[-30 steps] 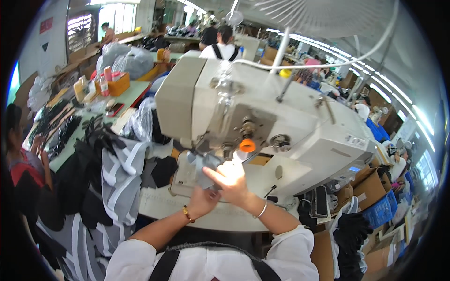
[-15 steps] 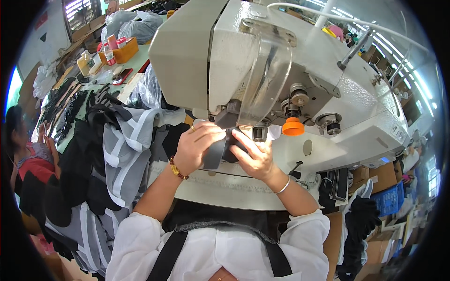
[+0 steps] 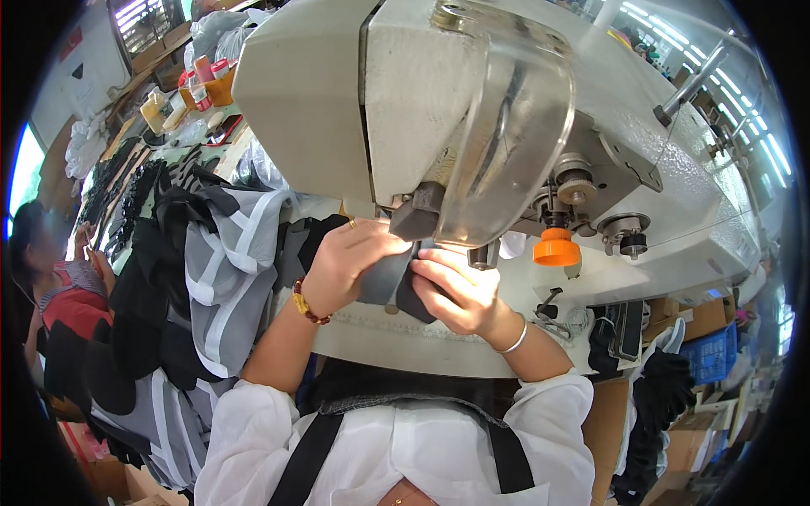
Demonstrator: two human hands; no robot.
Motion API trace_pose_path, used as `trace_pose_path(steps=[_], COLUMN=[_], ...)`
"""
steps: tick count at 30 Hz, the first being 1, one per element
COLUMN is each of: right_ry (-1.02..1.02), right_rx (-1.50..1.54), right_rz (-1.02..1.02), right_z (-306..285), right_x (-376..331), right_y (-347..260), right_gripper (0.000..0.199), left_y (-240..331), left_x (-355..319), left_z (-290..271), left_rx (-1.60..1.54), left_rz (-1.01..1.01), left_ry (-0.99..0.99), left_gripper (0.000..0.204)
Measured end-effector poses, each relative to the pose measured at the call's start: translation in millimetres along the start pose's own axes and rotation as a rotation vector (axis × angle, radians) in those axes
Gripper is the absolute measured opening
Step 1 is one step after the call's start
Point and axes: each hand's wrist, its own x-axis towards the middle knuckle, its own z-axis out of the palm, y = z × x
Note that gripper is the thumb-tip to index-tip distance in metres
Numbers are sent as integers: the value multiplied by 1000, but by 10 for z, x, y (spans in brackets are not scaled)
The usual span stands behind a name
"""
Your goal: Sewing pieces of shoe material together using an industrial sewing machine in a factory.
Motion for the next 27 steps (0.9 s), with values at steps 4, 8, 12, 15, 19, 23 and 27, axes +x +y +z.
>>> trace_pose_path(steps=[4,8,12,15,19,23,27], right_ry=[1,-71,-28,-18,4,19,23], right_rx=[73,46,-7,-9,-47,-70,-79], right_rz=[8,10,-55,-59,-73,-104,-119], right_z=[-80,-74,-78,-74,-48,-66,-72], right_x=[-47,-59,-72,-54,-79,-18,-10], right_y=[47,33,41,32,37,33,24], right_gripper=[21,22,22,21,19,19,19], left_y=[-51,-40,-51,-57,-86,-88,-41], left_x=[-119,-134,-93,-109,-131,-140,-122], left_z=[46,38,67,66,84,97,86], left_rx=[-213,-163,-148,-126,-104,-79,-44], left_rz=[-274,-214,-65,-7,40,65,98], left_ry=[70,46,20,18,1,-5,-1], left_gripper=[25,31,36,36,34,31,30])
